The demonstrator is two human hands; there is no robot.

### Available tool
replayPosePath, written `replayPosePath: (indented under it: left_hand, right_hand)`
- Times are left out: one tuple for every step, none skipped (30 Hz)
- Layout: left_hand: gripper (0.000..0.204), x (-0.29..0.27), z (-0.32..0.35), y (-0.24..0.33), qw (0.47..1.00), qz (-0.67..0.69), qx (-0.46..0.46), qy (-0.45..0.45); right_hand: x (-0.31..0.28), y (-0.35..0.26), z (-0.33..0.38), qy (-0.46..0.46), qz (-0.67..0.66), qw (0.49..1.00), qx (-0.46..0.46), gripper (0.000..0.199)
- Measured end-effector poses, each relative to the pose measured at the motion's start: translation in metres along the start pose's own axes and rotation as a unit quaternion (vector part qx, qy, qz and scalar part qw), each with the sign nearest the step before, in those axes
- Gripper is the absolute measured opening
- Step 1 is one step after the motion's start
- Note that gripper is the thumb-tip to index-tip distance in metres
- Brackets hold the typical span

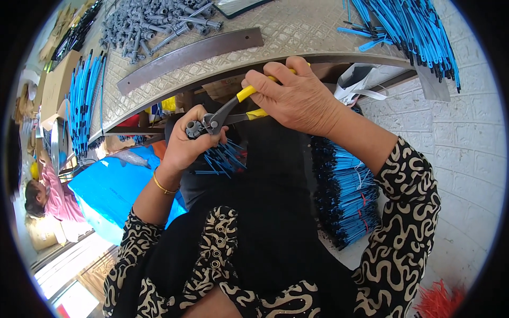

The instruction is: The person assembles blue plastic wire components into a connector using a hand crimping tool.

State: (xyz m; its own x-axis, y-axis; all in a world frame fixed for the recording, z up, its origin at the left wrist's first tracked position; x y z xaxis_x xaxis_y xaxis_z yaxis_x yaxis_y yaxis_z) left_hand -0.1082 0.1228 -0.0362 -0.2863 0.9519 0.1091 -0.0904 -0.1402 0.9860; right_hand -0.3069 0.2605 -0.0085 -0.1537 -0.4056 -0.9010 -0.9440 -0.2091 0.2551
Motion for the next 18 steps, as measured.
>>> replayPosePath:
  left_hand:
    - [0.017, -0.001, 0.000, 0.000, 1.000, 0.001, 0.000, 0.000]
    - [0.017, -0.001, 0.000, 0.000, 1.000, 0.001, 0.000, -0.004]
    - [0.017, -0.002, -0.001, 0.000, 1.000, 0.001, 0.001, -0.007]
    - [0.016, -0.002, -0.001, 0.000, 1.000, 0.000, 0.001, -0.011]
    - [0.016, -0.001, -0.001, 0.001, 1.000, 0.000, 0.000, -0.011]
    - [0.016, 0.000, -0.001, 0.001, 1.000, 0.000, -0.001, -0.015]
    - [0.015, 0.002, -0.001, 0.002, 1.000, -0.001, -0.001, -0.020]
    - [0.015, 0.003, -0.001, 0.002, 1.000, -0.002, -0.002, -0.025]
    - [0.015, 0.004, -0.002, 0.004, 1.000, -0.003, -0.002, -0.025]
    - [0.016, 0.005, -0.003, 0.007, 0.999, -0.012, -0.012, -0.027]
    - [0.018, 0.005, -0.003, 0.008, 0.999, -0.020, -0.024, -0.029]
    - [0.020, 0.005, -0.003, 0.008, 0.998, -0.028, -0.036, -0.030]
    - [0.020, 0.004, -0.002, 0.007, 0.998, -0.028, -0.038, -0.030]
    - [0.023, 0.003, -0.002, 0.007, 0.998, -0.025, -0.036, -0.043]
    - [0.026, 0.002, -0.001, 0.005, 0.998, -0.022, -0.034, -0.056]
    - [0.030, 0.001, 0.000, 0.004, 0.997, -0.018, -0.033, -0.068]
    - [0.030, -0.001, 0.002, 0.001, 0.997, -0.019, -0.035, -0.066]
    - [0.033, -0.001, 0.006, -0.003, 0.997, -0.046, -0.003, -0.068]
  right_hand:
    - [0.001, -0.001, 0.001, -0.012, -0.005, 1.000, 0.003, 0.033]
    - [0.001, -0.001, 0.002, -0.024, -0.011, 1.000, 0.005, 0.034]
    - [0.001, -0.001, 0.000, -0.024, -0.012, 1.000, 0.006, 0.034]
    - [-0.001, 0.001, -0.003, -0.001, -0.005, 1.000, -0.004, 0.033]
    - [-0.003, 0.003, -0.006, 0.021, 0.002, 1.000, -0.012, 0.033]
    - [-0.006, 0.005, -0.009, 0.044, 0.009, 0.999, -0.021, 0.032]
    - [-0.010, 0.007, -0.010, 0.044, 0.009, 0.999, -0.020, 0.032]
    - [-0.013, 0.010, -0.010, 0.017, 0.009, 0.999, -0.028, 0.030]
    - [-0.017, 0.012, -0.012, -0.009, 0.010, 0.999, -0.037, 0.027]
    - [-0.022, 0.015, -0.013, -0.035, 0.011, 0.998, -0.045, 0.024]
    - [-0.029, 0.016, -0.014, -0.035, 0.010, 0.998, -0.045, 0.024]
    - [-0.038, 0.017, -0.014, -0.073, -0.012, 0.996, -0.040, 0.022]
    - [-0.046, 0.017, -0.013, -0.112, -0.033, 0.993, -0.036, 0.021]
    - [-0.053, 0.017, -0.014, -0.148, -0.055, 0.987, -0.032, 0.021]
    - [-0.057, 0.016, -0.015, -0.147, -0.056, 0.987, -0.033, 0.021]
    - [-0.056, 0.016, -0.016, -0.309, -0.199, 0.930, 0.030, 0.026]
    - [-0.055, 0.014, -0.015, -0.455, -0.331, 0.822, 0.089, 0.032]
    - [-0.046, 0.011, -0.007, -0.505, -0.533, 0.655, 0.179, 0.037]
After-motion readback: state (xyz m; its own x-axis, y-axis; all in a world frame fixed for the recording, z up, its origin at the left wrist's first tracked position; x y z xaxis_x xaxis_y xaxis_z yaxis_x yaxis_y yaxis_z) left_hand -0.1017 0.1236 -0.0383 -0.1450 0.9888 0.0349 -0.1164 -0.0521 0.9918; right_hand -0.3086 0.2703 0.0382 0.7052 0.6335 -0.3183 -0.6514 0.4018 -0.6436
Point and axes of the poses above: each hand's wrist, its own z-axis away from the middle knuckle, its own x-axis out of the palm, y = z × x, the point moved 1 cm from there along -z, towards the middle knuckle, and after that the axes turned 4 degrees about -y, right-handed, at the moved point
